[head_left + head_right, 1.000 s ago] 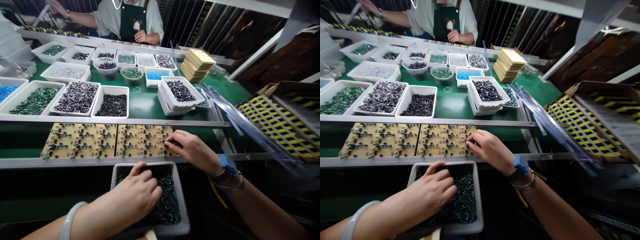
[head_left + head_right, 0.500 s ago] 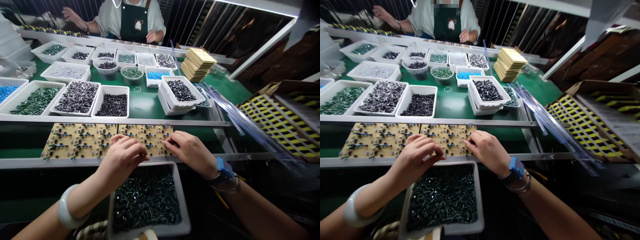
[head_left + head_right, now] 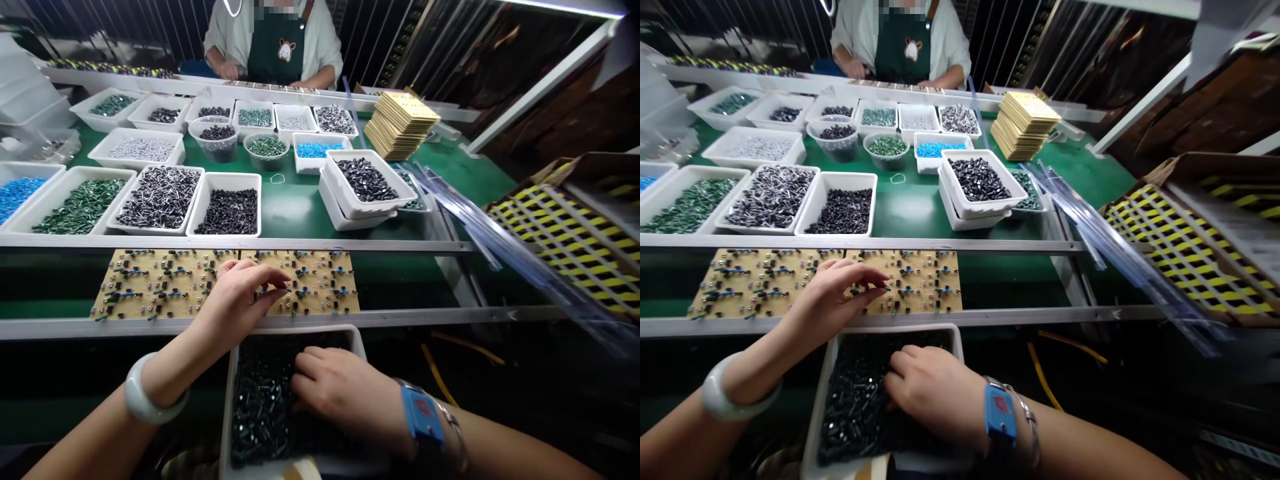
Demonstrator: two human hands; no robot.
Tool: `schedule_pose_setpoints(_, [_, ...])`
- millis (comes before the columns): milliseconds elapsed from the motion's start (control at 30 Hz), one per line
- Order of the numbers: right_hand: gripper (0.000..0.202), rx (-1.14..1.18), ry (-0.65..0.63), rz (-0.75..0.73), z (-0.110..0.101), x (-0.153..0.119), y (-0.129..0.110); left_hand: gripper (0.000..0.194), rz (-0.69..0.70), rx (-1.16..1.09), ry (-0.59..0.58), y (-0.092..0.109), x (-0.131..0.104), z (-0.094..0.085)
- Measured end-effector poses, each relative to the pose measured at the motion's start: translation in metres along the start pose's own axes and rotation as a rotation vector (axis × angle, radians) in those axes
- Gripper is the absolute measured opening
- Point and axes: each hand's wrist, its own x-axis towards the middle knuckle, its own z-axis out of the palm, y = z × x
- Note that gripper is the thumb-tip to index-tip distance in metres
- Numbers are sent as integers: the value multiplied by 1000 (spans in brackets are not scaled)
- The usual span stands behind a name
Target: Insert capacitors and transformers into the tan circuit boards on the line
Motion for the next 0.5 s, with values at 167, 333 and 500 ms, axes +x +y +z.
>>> schedule_pose_setpoints(167, [35,6,93,14,5,0,1,8,110,154,-25,2,8,-2])
schedule_pose_setpoints(333, [34,40,169,22,10,-2,1,16,206,277,-64,4,13,-1])
schedule_pose_setpoints(500, [14,106,194,0,9,-4,2,16,246,327,-132,2,17,0])
